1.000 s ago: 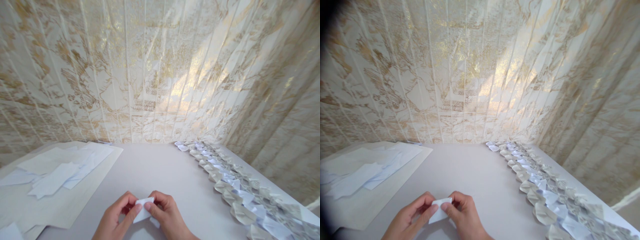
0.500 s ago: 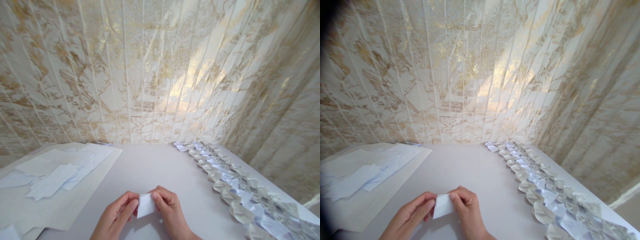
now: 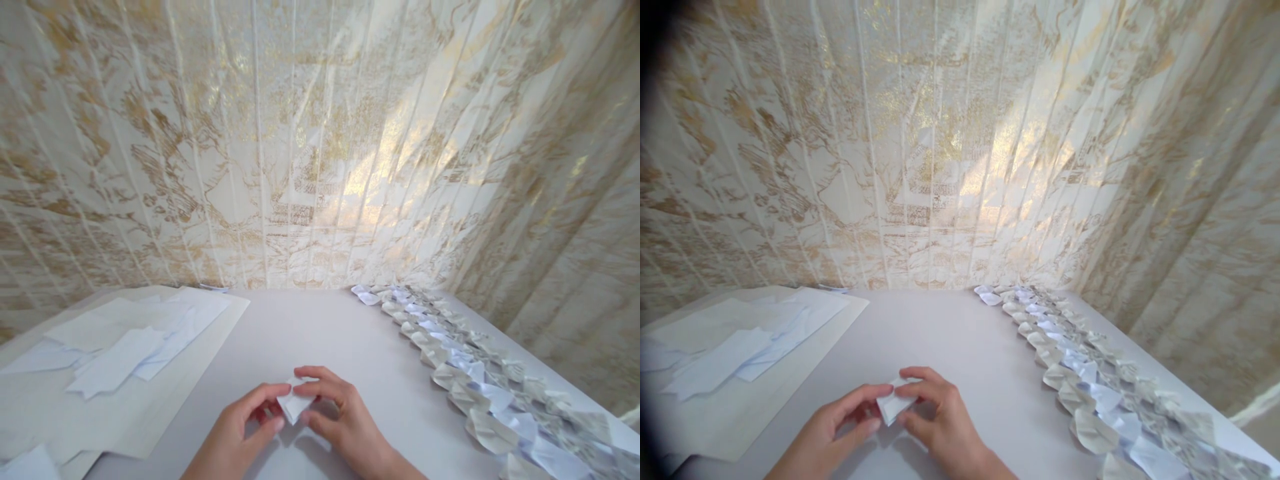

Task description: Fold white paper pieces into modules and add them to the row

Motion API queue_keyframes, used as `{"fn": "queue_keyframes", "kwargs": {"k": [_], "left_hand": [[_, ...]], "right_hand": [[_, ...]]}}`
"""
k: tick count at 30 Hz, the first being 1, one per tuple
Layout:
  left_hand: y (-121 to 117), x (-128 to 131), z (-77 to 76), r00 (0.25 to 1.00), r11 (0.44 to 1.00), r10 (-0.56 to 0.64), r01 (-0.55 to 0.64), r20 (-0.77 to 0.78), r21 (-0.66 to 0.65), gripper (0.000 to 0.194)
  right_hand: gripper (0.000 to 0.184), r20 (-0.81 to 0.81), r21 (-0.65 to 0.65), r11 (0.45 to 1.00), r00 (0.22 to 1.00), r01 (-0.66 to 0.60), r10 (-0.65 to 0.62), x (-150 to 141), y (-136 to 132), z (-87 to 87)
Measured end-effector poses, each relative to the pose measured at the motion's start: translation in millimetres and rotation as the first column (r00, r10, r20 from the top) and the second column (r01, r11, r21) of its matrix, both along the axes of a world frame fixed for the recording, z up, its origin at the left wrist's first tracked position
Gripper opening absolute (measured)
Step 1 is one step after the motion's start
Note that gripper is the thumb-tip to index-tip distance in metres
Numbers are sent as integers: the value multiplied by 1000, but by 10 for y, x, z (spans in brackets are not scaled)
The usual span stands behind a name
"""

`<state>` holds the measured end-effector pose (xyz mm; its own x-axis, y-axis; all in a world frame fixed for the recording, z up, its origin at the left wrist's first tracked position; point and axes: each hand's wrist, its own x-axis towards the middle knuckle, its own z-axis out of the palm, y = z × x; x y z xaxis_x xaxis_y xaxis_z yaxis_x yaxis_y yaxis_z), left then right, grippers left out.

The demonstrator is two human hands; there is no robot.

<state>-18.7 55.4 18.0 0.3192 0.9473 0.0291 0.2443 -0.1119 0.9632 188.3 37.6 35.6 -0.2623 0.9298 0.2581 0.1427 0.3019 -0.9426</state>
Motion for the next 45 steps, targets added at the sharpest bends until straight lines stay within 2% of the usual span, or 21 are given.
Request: {"fn": "queue_keyframes", "kwargs": {"k": [4, 8, 10, 13, 16, 21, 24, 28, 31, 35, 41, 45], "left_hand": [[-36, 6, -32, 982, 978, 73, -36, -176, 203, 17], [-77, 36, -37, 958, 940, 67, 32, -277, 338, 17], [-81, 48, -48, 951, 922, 99, 23, -294, 386, 18], [-60, 52, -81, 956, 904, 105, 22, -273, 426, 23], [-14, 29, -99, 951, 886, 60, 90, -305, 455, 27], [24, -12, -47, 865, 860, 13, 246, -501, 447, 9], [-8, 0, -10, 827, 852, 71, 241, -558, 465, 14], [-37, 37, 3, 815, 868, 141, 172, -562, 466, 16], [-28, 62, -5, 812, 888, 173, 115, -557, 445, 14], [-18, 95, -13, 798, 889, 212, 82, -565, 450, 14], [-15, 152, 0, 768, 901, 200, 100, -608, 423, 15], [-6, 155, -7, 756, 897, 228, 82, -614, 433, 10]], "right_hand": [[33, 223, 82, 996, 975, -18, 0, 23, 5, -26], [35, 429, 224, 973, 903, -63, -41, 10, 14, -68], [36, 483, 290, 951, 874, -108, -49, 9, 29, -79], [36, 519, 355, 925, 851, -133, -77, 15, 58, -83], [32, 557, 376, 916, 824, -140, -103, 20, 76, -69], [17, 599, 434, 885, 788, -171, -141, 31, 73, -40], [15, 574, 412, 900, 808, -143, -135, 33, 83, -67], [14, 469, 306, 952, 866, 25, -174, 8, 118, -128], [14, 481, 182, 971, 848, 154, -224, -31, 135, -117], [13, 545, 68, 969, 804, 239, -237, -87, 127, -47], [14, 622, 113, 962, 737, 249, -264, -128, 111, -69], [13, 620, 131, 962, 737, 241, -269, -114, 106, -65]]}}
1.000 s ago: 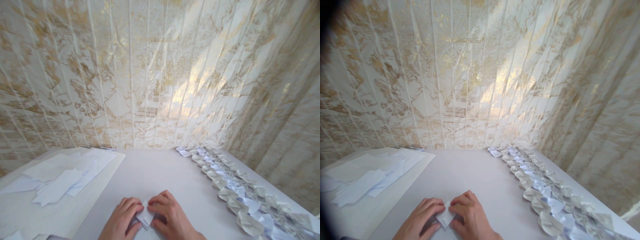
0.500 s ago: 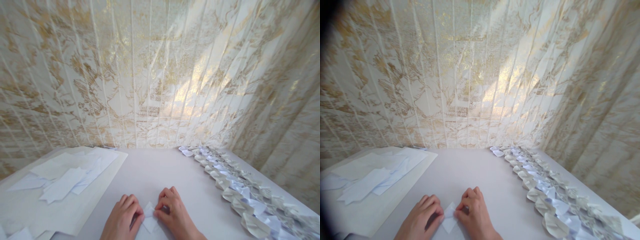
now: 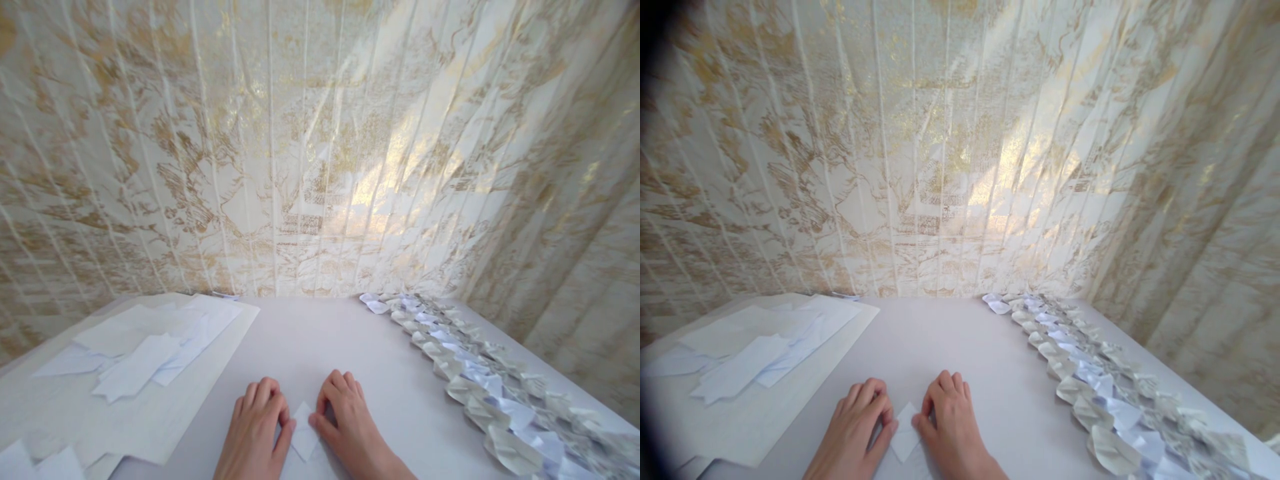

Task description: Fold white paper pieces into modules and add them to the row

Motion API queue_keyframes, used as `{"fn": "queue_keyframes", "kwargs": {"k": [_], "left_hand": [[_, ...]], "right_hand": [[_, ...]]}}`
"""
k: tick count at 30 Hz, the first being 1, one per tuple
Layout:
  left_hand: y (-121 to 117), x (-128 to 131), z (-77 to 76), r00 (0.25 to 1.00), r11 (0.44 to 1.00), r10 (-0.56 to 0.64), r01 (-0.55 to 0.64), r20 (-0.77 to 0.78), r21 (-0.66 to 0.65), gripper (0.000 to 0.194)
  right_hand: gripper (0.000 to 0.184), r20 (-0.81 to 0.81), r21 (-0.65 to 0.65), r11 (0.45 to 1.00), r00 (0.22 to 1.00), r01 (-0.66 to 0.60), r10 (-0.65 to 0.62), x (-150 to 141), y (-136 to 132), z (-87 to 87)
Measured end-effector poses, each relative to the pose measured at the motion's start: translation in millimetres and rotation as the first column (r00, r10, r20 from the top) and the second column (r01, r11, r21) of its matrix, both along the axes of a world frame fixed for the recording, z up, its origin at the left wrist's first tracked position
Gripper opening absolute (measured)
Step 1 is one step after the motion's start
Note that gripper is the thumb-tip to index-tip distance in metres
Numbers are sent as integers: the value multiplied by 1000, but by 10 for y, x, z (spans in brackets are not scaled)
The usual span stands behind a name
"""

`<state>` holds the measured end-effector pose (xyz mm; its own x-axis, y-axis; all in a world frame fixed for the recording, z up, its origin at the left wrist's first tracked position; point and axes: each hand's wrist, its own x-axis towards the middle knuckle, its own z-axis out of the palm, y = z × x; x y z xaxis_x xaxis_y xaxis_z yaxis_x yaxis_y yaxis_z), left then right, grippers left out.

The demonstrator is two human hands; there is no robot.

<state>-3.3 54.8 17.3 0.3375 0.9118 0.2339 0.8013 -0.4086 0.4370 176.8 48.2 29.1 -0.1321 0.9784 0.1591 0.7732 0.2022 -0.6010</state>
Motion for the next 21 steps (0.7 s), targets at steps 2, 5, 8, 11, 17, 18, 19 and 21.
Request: {"fn": "queue_keyframes", "kwargs": {"k": [2, 5, 8, 11, 17, 18, 19, 21], "left_hand": [[7, -14, -2, 1000, 1000, 4, -4, 5, -7, 8], [23, -34, -2, 1000, 1000, -2, 3, 17, -22, 8], [26, -31, -16, 999, 1000, -12, 12, 39, -12, 9], [-5, -10, -38, 996, 998, -26, 22, 88, 51, 4], [-15, -55, -38, 994, 991, -75, 65, 77, 120, 11], [1, -74, -31, 994, 991, -90, 83, 62, 107, 11], [19, -92, -24, 993, 991, -106, 101, 48, 92, 9], [49, -114, -8, 992, 990, -122, 120, 28, 68, 8]], "right_hand": [[16, -20, -16, 1000, 1000, -12, 11, 12, -2, 25], [22, -39, -47, 998, 999, -31, 29, 21, -3, 53], [22, -52, -62, 998, 998, -27, 23, 15, -3, 48], [20, -73, -52, 998, 997, -23, 20, 16, -6, 23], [18, -50, -25, 991, 990, -132, 130, 84, -23, 12], [18, -43, -23, 989, 988, -148, 147, 93, -26, 18], [18, -38, -25, 988, 987, -155, 154, 99, -28, 24], [18, -34, -38, 989, 989, -143, 142, 101, -28, 32]]}}
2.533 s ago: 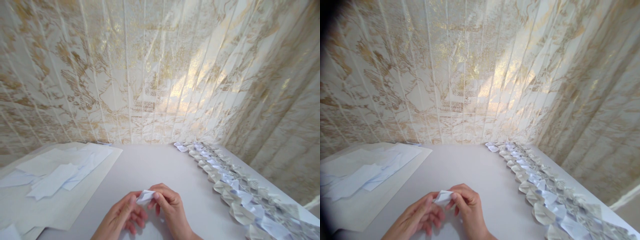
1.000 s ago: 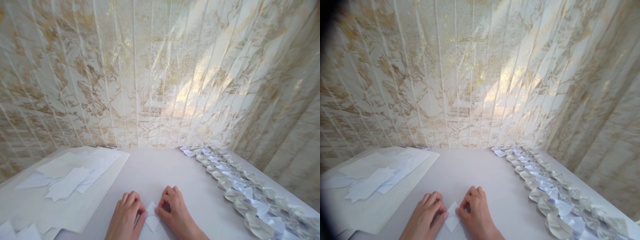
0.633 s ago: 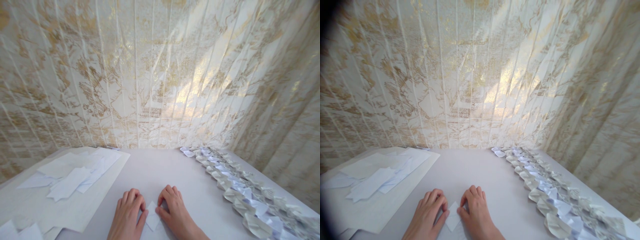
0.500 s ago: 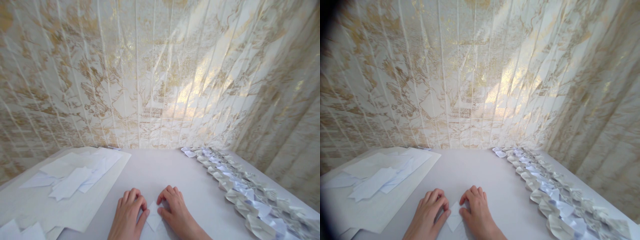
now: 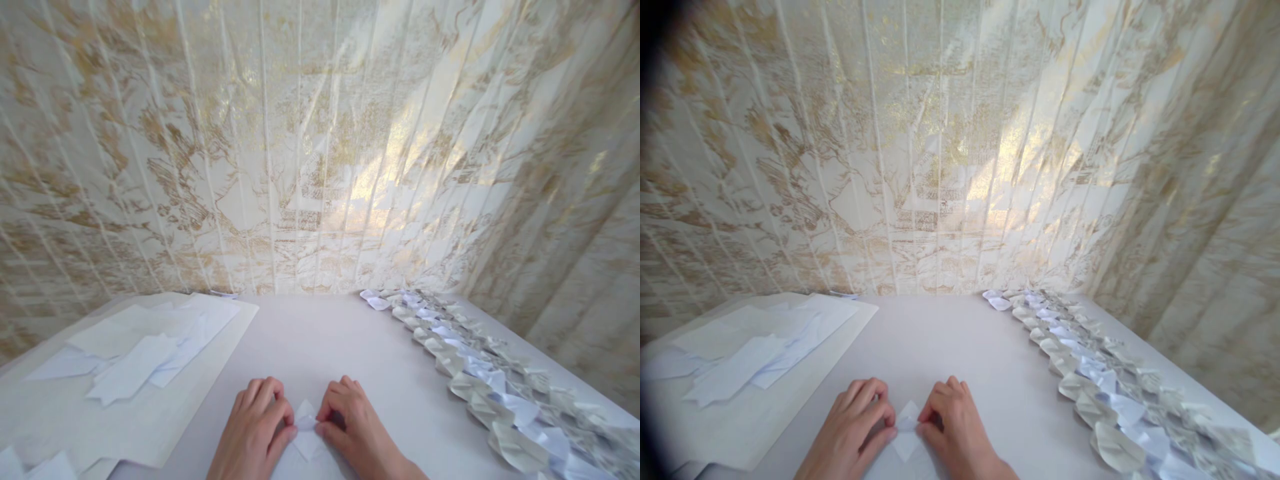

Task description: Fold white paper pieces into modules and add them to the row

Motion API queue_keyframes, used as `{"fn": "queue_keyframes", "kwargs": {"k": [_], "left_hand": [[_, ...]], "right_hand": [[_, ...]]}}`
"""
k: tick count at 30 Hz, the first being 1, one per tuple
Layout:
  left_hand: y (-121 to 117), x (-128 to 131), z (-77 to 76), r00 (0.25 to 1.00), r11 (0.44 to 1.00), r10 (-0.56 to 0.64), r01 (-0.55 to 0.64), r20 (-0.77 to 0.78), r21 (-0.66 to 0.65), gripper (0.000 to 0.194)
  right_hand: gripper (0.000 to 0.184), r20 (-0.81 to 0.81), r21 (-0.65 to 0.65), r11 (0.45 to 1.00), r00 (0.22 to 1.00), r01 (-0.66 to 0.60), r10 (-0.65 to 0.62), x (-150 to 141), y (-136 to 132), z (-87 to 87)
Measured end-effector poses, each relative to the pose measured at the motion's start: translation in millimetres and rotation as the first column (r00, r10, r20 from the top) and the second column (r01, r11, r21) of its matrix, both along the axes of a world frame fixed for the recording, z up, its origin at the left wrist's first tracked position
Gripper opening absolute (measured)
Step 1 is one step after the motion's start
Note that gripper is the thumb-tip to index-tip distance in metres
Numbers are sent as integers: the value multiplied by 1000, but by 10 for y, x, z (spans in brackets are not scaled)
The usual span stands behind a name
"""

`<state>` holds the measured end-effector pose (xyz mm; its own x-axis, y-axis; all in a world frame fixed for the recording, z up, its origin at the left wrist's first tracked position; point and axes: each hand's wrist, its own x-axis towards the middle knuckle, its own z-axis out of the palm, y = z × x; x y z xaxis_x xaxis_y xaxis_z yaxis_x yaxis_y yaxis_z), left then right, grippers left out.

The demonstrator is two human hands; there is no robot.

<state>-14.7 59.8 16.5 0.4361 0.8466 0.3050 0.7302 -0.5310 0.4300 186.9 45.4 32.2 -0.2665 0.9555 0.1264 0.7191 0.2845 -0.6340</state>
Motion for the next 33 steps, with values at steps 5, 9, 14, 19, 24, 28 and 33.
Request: {"fn": "queue_keyframes", "kwargs": {"k": [5, 9, 14, 19, 24, 28, 33], "left_hand": [[5, 48, 45, 999, 999, 30, -32, -38, -39, 9], [-33, 127, 60, 994, 996, 80, -83, -80, -40, 14], [-59, 172, 17, 990, 992, 127, -128, -67, 1, 16], [-30, 147, -47, 996, 996, 89, -89, 9, 16, 11], [0, 137, -13, 995, 997, 77, -76, 60, -31, 21], [31, 134, 56, 999, 989, 42, -38, 25, -145, 34], [77, 96, 47, 1000, 983, 28, -28, 1, -182, 32]], "right_hand": [[21, 34, 17, 996, 996, 88, -88, -36, 21, -39], [18, 121, 101, 989, 986, 106, -118, -75, 33, -106], [16, 173, 170, 979, 975, 110, -139, -93, 28, -144], [17, 75, 130, 981, 985, 147, -157, -139, 15, -131], [20, 19, 69, 986, 988, 149, -151, -192, 7, -96], [30, 1, -3, 995, 995, 98, -98, -144, -4, -20], [45, 4, -75, 996, 998, 56, -55, -21, -50, 72]]}}
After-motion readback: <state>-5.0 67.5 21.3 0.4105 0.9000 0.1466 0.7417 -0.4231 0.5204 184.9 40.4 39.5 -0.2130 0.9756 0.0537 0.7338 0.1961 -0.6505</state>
